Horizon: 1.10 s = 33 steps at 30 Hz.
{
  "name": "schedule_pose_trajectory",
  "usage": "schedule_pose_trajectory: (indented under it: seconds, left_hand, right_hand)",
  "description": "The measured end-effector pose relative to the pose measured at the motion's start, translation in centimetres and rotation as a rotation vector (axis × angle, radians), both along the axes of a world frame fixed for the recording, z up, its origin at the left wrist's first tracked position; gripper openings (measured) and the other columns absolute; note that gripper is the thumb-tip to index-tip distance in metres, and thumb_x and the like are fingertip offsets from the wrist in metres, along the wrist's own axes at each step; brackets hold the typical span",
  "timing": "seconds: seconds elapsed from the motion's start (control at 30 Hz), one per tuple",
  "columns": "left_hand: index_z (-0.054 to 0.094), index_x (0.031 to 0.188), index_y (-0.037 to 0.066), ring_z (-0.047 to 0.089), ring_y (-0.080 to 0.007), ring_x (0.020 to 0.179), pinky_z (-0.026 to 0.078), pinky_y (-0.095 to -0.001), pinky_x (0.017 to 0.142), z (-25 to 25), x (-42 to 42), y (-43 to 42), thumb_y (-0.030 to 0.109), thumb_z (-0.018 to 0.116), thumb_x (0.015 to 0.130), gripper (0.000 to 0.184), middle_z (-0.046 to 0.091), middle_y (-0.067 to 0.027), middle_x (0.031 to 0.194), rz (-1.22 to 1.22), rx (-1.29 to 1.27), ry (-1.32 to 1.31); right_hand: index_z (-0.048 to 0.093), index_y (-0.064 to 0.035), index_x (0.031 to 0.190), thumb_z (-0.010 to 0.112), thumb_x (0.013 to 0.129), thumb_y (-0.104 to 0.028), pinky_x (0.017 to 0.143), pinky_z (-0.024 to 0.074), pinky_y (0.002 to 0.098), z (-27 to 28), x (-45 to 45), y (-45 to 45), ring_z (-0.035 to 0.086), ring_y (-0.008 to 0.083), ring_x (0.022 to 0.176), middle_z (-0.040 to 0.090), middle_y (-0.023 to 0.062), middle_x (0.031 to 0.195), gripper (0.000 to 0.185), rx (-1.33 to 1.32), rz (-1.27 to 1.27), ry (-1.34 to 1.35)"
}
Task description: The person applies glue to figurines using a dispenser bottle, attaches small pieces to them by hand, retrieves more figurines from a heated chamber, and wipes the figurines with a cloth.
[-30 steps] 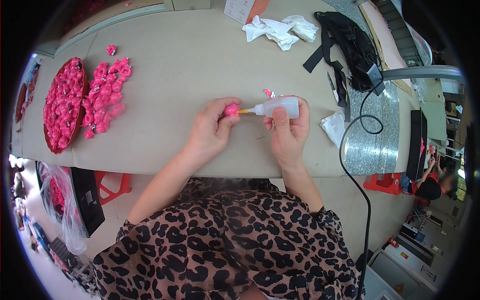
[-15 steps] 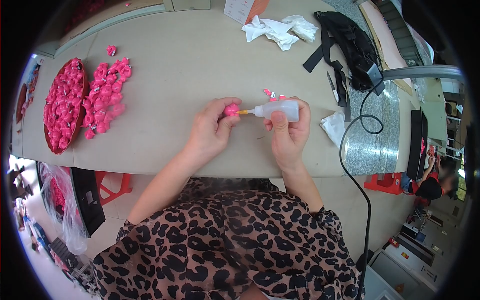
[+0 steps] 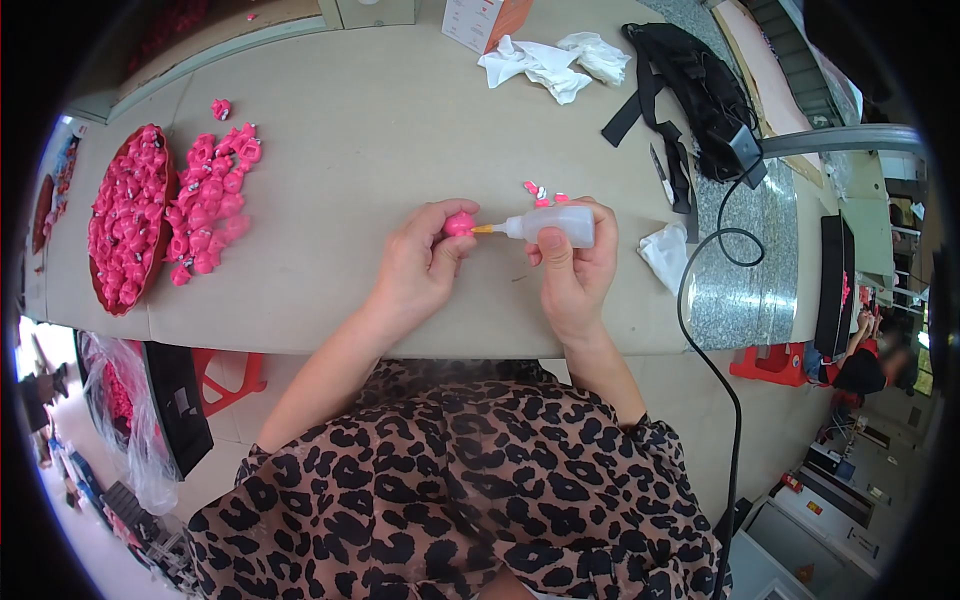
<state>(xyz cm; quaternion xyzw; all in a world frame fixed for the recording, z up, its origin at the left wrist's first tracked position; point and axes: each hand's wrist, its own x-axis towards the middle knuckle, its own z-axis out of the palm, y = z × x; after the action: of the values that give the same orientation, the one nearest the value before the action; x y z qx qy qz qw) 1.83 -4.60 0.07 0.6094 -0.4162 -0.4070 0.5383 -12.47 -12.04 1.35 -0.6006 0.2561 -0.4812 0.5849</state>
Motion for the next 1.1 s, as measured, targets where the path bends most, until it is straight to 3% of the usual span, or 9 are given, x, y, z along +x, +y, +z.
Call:
schedule_pose_trajectory:
  seconds: [0.23,0.43,0.93,1.1]
  left_hand:
    - [0.049,0.11,-0.001,0.045,-0.0059,0.06,0.04,-0.0184,0.056,0.17,0.04,0.0,-0.005,0.043,0.085,0.026,0.049,-0.0006,0.074,-0.023,0.011,-0.015]
    - [0.048,0.111,-0.002,0.046,-0.0067,0.061,0.042,-0.0191,0.059,0.29,0.15,0.06,-0.005,0.042,0.086,0.026,0.049,-0.0019,0.073,-0.035,0.006,0.054]
    - [0.051,0.105,-0.001,0.048,-0.0076,0.057,0.042,-0.0203,0.053,-0.33,0.06,-0.03,-0.006,0.046,0.083,0.023,0.05,-0.0027,0.071,-0.006,-0.061,0.079]
    - [0.051,0.105,0.0,0.048,-0.0075,0.057,0.042,-0.0199,0.054,-0.19,0.07,0.02,-0.006,0.046,0.084,0.023,0.049,-0.0024,0.07,-0.003,-0.063,0.083]
  right_hand:
    - [0.039,-0.0015,0.101,0.056,0.086,-0.018,0.052,0.0409,0.022,-0.18,-0.12,-0.24,0.05,0.0109,0.062,0.051,0.0077,0.087,0.028,-0.024,0.011,0.014]
    - [0.042,-0.0018,0.098,0.054,0.087,-0.02,0.049,0.0377,0.0245,0.02,0.0,-0.71,0.049,0.0129,0.058,0.053,0.0074,0.079,0.024,0.231,0.003,-0.15]
    - [0.042,-0.0018,0.097,0.054,0.087,-0.018,0.05,0.0379,0.0244,0.16,0.4,-0.48,0.048,0.0121,0.059,0.052,0.0073,0.08,0.022,0.258,0.037,-0.138]
    - [0.039,-0.0036,0.098,0.056,0.086,-0.016,0.053,0.0398,0.0205,0.11,0.21,-0.58,0.049,0.0081,0.063,0.053,0.0063,0.084,0.025,0.307,0.066,-0.165]
